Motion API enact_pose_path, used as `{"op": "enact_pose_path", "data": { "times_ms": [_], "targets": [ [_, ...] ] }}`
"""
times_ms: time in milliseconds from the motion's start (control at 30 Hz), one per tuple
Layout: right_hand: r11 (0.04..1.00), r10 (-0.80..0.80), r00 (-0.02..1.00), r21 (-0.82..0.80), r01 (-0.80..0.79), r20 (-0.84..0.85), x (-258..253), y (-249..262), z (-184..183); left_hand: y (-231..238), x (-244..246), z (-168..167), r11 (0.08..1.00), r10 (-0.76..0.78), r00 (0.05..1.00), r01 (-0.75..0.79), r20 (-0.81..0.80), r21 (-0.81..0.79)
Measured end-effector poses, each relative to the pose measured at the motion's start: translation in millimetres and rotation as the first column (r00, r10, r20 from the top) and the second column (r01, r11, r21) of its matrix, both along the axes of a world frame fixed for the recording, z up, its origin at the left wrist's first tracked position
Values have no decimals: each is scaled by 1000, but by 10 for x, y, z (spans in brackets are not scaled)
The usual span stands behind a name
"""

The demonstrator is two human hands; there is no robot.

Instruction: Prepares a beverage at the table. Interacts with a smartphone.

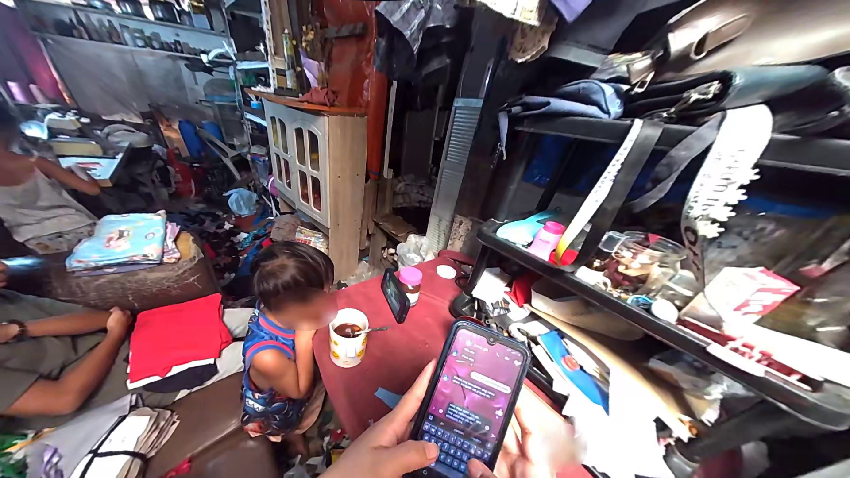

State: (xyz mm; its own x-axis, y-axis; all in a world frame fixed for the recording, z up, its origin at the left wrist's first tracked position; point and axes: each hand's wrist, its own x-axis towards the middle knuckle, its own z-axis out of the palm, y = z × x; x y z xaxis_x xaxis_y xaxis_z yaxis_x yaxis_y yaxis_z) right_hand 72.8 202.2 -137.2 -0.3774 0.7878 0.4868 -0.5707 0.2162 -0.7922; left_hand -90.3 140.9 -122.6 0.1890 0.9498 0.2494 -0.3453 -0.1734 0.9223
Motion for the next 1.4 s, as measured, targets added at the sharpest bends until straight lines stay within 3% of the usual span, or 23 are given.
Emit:
{"op": "enact_pose_path", "data": {
  "times_ms": [433,733,1000,1233,1400],
  "targets": [
    [1000,0,1000,27,0,-28,15,35,-40,3,7,-7,1000,-25,999,24,29,15],
    [981,-189,981,-40,190,36,-45,-21,27,-7,17,3,1000,-22,1000,22,-6,20],
    [992,-102,993,-81,97,-52,-31,16,13,10,26,-37,1000,1,1000,-1,4,23],
    [974,-130,991,-192,122,-30,-16,-6,71,46,66,-107,997,-11,1000,10,17,76],
    [911,-218,975,-348,219,42,56,-46,100,35,151,-65,996,12,993,-2,-115,86]
  ]
}}
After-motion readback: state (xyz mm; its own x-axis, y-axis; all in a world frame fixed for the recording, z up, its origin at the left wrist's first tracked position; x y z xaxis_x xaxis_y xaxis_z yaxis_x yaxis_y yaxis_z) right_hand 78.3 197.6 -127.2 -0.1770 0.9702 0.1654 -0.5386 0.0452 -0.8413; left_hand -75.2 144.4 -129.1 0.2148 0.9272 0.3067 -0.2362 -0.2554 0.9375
